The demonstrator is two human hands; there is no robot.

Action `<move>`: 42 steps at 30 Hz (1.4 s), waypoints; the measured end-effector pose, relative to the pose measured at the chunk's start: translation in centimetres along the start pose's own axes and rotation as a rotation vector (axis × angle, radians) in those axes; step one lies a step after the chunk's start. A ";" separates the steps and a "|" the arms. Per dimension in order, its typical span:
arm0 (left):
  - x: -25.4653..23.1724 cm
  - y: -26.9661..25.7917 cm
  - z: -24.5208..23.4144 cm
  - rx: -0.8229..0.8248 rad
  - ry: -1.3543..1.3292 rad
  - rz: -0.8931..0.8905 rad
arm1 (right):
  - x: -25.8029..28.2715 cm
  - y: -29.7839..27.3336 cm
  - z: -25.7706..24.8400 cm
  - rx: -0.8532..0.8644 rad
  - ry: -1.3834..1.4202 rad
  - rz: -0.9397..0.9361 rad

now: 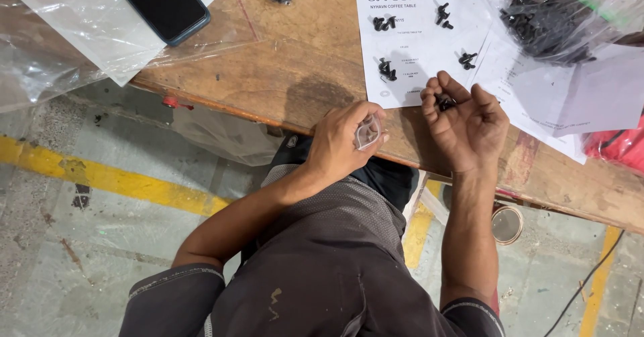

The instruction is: Sort and inspect small black plastic or metal hardware components from various bags at a workbench.

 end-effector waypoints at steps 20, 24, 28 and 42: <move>0.1 3.4 3.2 -0.120 0.026 0.028 | 3.2 1.0 10.6 0.235 -1.378 0.336; 0.7 3.2 3.5 -0.169 0.135 0.084 | 2.8 1.6 10.9 0.205 -1.553 0.392; 1.1 3.2 4.0 -0.211 0.229 0.142 | 2.4 2.2 10.4 0.256 -1.293 0.442; 0.4 3.4 2.1 -0.352 0.274 0.221 | 2.0 1.6 11.3 0.222 -1.326 0.411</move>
Point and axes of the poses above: each hand's wrist, its own y-axis towards the middle knuckle, its own z-axis out of the palm, x = y × z, the point moved 2 cm from there along y, towards the middle knuckle, and after that the axes turned 6 degrees about -y, right-handed, at the moved point
